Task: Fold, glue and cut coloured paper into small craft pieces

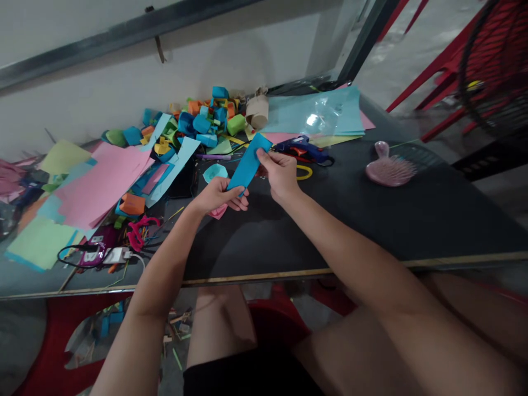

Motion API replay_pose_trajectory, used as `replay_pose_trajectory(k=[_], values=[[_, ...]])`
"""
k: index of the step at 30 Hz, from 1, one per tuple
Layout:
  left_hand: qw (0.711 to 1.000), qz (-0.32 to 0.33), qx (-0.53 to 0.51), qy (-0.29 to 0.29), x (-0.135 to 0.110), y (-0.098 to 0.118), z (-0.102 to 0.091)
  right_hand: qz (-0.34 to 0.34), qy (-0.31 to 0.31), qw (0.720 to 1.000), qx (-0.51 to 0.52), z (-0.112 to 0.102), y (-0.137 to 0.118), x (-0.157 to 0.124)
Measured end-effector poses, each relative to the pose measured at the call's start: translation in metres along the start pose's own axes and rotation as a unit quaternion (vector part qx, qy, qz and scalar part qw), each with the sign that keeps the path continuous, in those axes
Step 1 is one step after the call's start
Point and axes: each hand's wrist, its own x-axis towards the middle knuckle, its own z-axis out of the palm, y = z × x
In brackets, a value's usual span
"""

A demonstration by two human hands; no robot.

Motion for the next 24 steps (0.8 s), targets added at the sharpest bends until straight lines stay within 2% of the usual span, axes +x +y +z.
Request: replay_pose_trajectory(k=[2, 4, 6, 7, 9, 11, 13, 15, 20, 24], values=[[1.0, -0.003, 0.007, -0.012, -0.002, 0.0, -0.001, -0.004, 0.003, 1.0, -0.004, -0.005, 0.004, 0.006], [1.0, -0.009, 0.011, -0.018, -0.004, -0.001, -0.001, -0.006, 0.032, 0.999, 0.007, -0.012, 0.007, 0.013], [1.0, 0.001, 0.002, 0.002, -0.004, -0.004, 0.0, 0.006, 0.068, 0.997, 0.032, -0.016, 0.007, 0.016], [1.0, 0.015, -0.008, 0.026, -0.003, -0.005, 0.001, 0.015, 0.064, 0.997, 0.041, -0.016, 0.007, 0.016], [0.995, 0.048, -0.024, 0.087, 0.001, -0.008, 0.005, 0.026, -0.012, 0.999, 0.029, -0.012, 0.004, 0.01], [0.987, 0.068, -0.024, 0.142, 0.005, -0.011, 0.009, 0.003, -0.13, 0.991, -0.024, -0.004, 0.001, 0.0], [0.983, 0.067, -0.009, 0.169, 0.009, -0.013, 0.011, -0.048, -0.173, 0.981, -0.069, 0.002, -0.001, -0.009], [0.984, 0.062, 0.006, 0.166, 0.01, -0.013, 0.011, -0.079, -0.158, 0.981, -0.082, 0.005, -0.002, -0.014], [0.988, 0.06, 0.022, 0.138, 0.008, -0.011, 0.007, -0.055, -0.13, 0.986, -0.083, 0.007, -0.004, -0.013], [0.993, 0.038, 0.022, 0.112, 0.009, -0.013, 0.011, -0.067, -0.094, 0.987, -0.111, 0.006, -0.004, -0.01]])
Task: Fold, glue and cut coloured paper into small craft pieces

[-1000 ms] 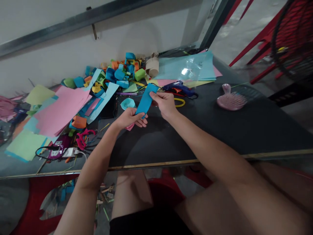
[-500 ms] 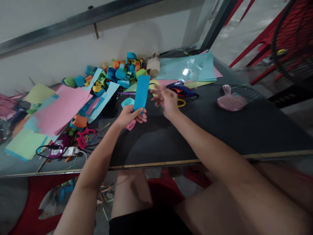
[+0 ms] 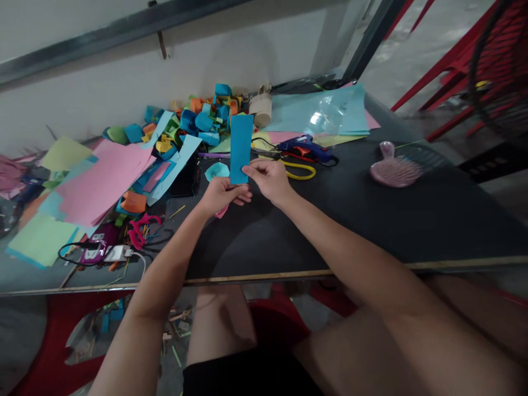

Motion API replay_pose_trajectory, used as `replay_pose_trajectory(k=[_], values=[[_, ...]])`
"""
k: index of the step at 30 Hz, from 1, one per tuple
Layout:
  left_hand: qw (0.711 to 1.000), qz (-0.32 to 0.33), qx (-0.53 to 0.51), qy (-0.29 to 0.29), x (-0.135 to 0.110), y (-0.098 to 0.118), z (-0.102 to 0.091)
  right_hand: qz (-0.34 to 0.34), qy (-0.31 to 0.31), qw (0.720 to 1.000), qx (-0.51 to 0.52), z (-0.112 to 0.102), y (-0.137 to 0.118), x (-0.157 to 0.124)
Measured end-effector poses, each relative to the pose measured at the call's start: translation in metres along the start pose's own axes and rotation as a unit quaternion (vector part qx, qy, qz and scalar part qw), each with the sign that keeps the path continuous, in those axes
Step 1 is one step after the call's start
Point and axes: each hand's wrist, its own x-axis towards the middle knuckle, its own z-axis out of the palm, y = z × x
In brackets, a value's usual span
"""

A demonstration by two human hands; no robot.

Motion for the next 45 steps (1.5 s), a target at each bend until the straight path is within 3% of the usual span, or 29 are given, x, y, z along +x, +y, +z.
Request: replay_pose_trajectory(k=[3, 5, 9, 11, 15, 18, 21, 24, 26, 28, 30, 33, 35, 40, 43, 45], values=[[1.0, -0.013, 0.017, 0.01, 0.0, -0.001, 0.003, -0.007, 0.01, 1.0, -0.005, -0.001, 0.001, 0.001], [0.996, 0.009, 0.057, 0.063, -0.001, 0.001, 0.001, -0.006, -0.003, 1.0, -0.004, -0.001, 0.0, 0.001], [0.956, 0.154, 0.14, 0.206, -0.006, 0.003, -0.01, -0.002, -0.062, 0.997, -0.039, 0.001, -0.004, -0.002], [0.949, 0.189, 0.12, 0.222, -0.006, 0.003, -0.013, -0.007, -0.111, 0.992, -0.066, 0.002, -0.005, -0.003], [0.953, 0.178, 0.027, 0.243, 0.003, -0.001, -0.017, 0.004, -0.186, 0.977, -0.103, 0.001, 0.001, -0.005], [0.922, 0.205, -0.016, 0.327, 0.012, -0.002, -0.029, -0.05, -0.198, 0.955, -0.214, 0.001, 0.006, -0.009], [0.897, 0.219, 0.042, 0.381, 0.015, -0.004, -0.043, -0.146, -0.147, 0.92, -0.332, 0.001, 0.006, -0.014], [0.873, 0.239, 0.214, 0.367, 0.011, -0.007, -0.045, -0.222, -0.039, 0.916, -0.332, -0.001, 0.002, -0.015], [0.827, 0.283, 0.362, 0.324, 0.006, -0.007, -0.039, -0.275, 0.013, 0.9, -0.338, -0.005, -0.003, -0.014], [0.766, 0.332, 0.483, 0.265, 0.002, -0.006, -0.031, -0.327, 0.022, 0.868, -0.373, -0.01, -0.006, -0.012], [0.723, 0.353, 0.555, 0.213, 0.0, -0.006, -0.024, -0.371, 0.009, 0.834, -0.408, -0.013, -0.007, -0.01], [0.703, 0.333, 0.604, 0.172, -0.001, -0.007, -0.021, -0.402, -0.019, 0.805, -0.435, -0.015, -0.005, -0.008], [0.704, 0.312, 0.615, 0.168, 0.0, -0.006, -0.023, -0.386, -0.04, 0.81, -0.439, -0.016, -0.003, -0.006], [0.69, 0.316, 0.61, 0.229, -0.008, 0.002, -0.02, -0.274, -0.035, 0.867, -0.414, -0.021, 0.001, -0.002], [0.678, 0.366, 0.596, 0.227, -0.02, 0.002, 0.005, -0.231, -0.008, 0.894, -0.385, -0.026, 0.008, 0.001], [0.681, 0.417, 0.578, 0.171, -0.027, -0.005, 0.03, -0.219, 0.004, 0.906, -0.363, -0.029, 0.015, 0.003]])
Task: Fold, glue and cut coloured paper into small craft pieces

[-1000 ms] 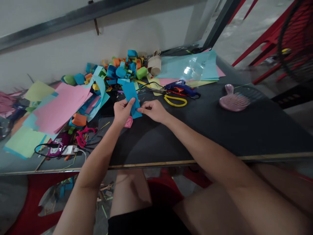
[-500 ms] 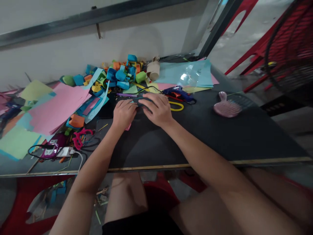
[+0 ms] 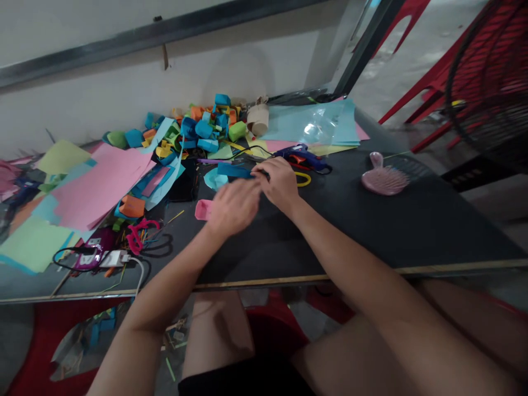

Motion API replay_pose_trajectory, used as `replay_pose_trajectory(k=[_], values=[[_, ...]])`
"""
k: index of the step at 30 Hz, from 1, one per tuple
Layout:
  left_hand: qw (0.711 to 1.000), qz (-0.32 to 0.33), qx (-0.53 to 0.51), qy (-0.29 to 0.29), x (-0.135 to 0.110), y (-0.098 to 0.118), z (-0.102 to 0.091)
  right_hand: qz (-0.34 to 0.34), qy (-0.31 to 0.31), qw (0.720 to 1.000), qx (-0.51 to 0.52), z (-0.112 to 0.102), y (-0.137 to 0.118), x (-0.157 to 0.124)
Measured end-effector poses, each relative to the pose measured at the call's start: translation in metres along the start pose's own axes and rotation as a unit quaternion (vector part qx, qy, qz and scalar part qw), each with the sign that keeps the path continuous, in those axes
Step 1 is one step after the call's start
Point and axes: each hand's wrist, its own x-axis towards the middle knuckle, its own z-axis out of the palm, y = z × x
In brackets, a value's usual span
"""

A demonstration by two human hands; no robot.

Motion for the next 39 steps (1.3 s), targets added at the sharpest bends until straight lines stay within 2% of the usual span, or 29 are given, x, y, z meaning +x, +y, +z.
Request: replay_pose_trajectory(k=[3, 5, 7, 9, 12, 14, 16, 19, 21, 24, 29, 33, 36, 39], values=[[0.987, 0.117, -0.101, -0.036, -0.006, 0.027, 0.017, 0.009, -0.003, 1.0, 0.014, 0.008, 0.01, -0.002], [0.979, 0.134, -0.151, -0.033, -0.008, 0.026, 0.026, 0.01, -0.014, 1.0, 0.009, 0.012, 0.013, -0.004], [0.986, 0.084, -0.145, -0.011, -0.009, 0.01, 0.028, -0.004, -0.026, 1.0, -0.001, 0.013, 0.014, -0.005], [0.995, 0.022, -0.092, 0.018, -0.009, -0.011, 0.028, -0.044, -0.037, 0.998, -0.014, 0.01, 0.015, -0.008], [0.998, -0.052, -0.031, -0.016, -0.009, -0.033, 0.03, -0.117, -0.05, 0.991, -0.026, 0.0, 0.019, -0.011], [0.996, -0.054, -0.024, -0.064, -0.009, -0.039, 0.033, -0.136, -0.049, 0.989, -0.023, -0.006, 0.024, -0.012], [0.995, -0.038, -0.021, -0.088, -0.01, -0.041, 0.036, -0.133, -0.05, 0.99, -0.012, -0.01, 0.027, -0.013], [0.994, 0.011, -0.01, -0.106, -0.012, -0.046, 0.031, -0.139, -0.102, 0.985, 0.022, -0.01, 0.029, -0.013], [0.989, 0.052, -0.003, -0.138, -0.013, -0.05, 0.023, -0.144, -0.137, 0.979, 0.045, -0.009, 0.03, -0.012], [0.982, 0.061, 0.022, -0.18, -0.011, -0.05, 0.012, -0.135, -0.153, 0.977, 0.063, -0.009, 0.032, -0.011], [0.974, 0.004, 0.069, -0.218, -0.003, -0.038, 0.007, -0.122, -0.14, 0.98, 0.077, -0.017, 0.035, -0.007], [0.951, -0.033, 0.103, -0.29, 0.003, -0.033, 0.007, -0.148, -0.14, 0.978, 0.051, -0.025, 0.027, -0.003], [0.938, -0.049, 0.113, -0.324, 0.006, -0.031, 0.008, -0.14, -0.185, 0.973, 0.018, -0.026, 0.022, -0.002], [0.944, -0.059, 0.072, -0.316, 0.004, -0.032, 0.011, -0.12, -0.266, 0.956, 0.025, -0.022, 0.025, -0.002]])
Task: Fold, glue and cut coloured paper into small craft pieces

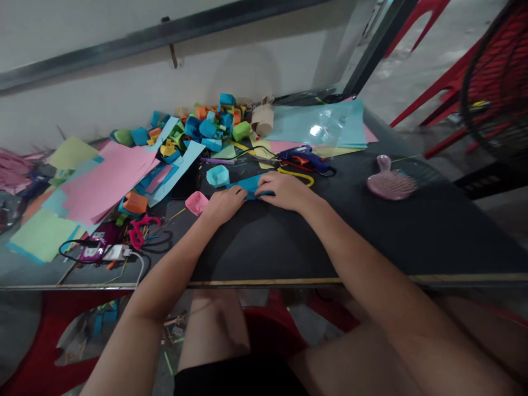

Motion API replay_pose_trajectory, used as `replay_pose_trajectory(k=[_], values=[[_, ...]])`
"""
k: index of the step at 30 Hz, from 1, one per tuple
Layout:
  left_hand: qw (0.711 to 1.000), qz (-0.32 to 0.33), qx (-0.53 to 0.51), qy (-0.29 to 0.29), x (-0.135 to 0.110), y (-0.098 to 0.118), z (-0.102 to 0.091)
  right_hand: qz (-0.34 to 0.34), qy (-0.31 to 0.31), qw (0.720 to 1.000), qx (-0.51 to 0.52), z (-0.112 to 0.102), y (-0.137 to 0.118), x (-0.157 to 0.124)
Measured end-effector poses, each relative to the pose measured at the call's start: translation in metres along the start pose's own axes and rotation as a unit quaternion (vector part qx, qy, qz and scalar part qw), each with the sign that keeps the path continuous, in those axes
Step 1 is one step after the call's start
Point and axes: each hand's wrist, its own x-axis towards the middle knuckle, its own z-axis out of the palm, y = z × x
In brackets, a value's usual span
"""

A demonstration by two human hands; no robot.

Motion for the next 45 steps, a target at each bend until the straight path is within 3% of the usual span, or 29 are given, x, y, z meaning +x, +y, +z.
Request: replay_pose_trajectory(k=[4, 10, 16, 23, 28, 33, 37, 40, 42, 45], values=[[0.992, 0.026, -0.114, 0.05, -0.002, -0.01, 0.012, 0.029, -0.056, 0.995, 0.073, 0.001, 0.012, -0.002], [0.969, -0.023, -0.223, 0.102, -0.002, -0.019, 0.02, 0.124, -0.031, 0.982, 0.142, -0.006, 0.011, -0.004], [0.952, -0.117, -0.237, 0.155, 0.004, -0.008, 0.02, 0.225, 0.013, 0.969, 0.101, 0.005, 0.003, 0.003], [0.946, -0.189, -0.221, 0.146, 0.006, 0.003, 0.023, 0.252, 0.093, 0.963, 0.011, 0.023, -0.002, 0.003], [0.94, -0.19, -0.229, 0.166, 0.006, -0.003, 0.027, 0.287, 0.112, 0.951, -0.005, 0.026, 0.0, 0.001], [0.946, -0.188, -0.204, 0.166, 0.006, -0.006, 0.029, 0.276, 0.122, 0.953, 0.023, 0.027, 0.004, 0.0], [0.966, -0.082, -0.137, 0.203, 0.003, -0.002, 0.024, 0.25, 0.137, 0.958, 0.009, 0.024, -0.001, 0.0], [0.984, -0.018, -0.101, 0.145, -0.002, 0.007, 0.02, 0.241, 0.136, 0.961, -0.026, 0.022, -0.007, 0.0], [0.99, -0.033, -0.091, 0.105, -0.006, 0.016, 0.018, 0.244, 0.12, 0.962, -0.035, 0.021, -0.01, 0.0], [0.99, -0.071, -0.079, 0.092, -0.01, 0.031, 0.018, 0.241, 0.1, 0.965, -0.034, 0.02, -0.009, 0.0]])
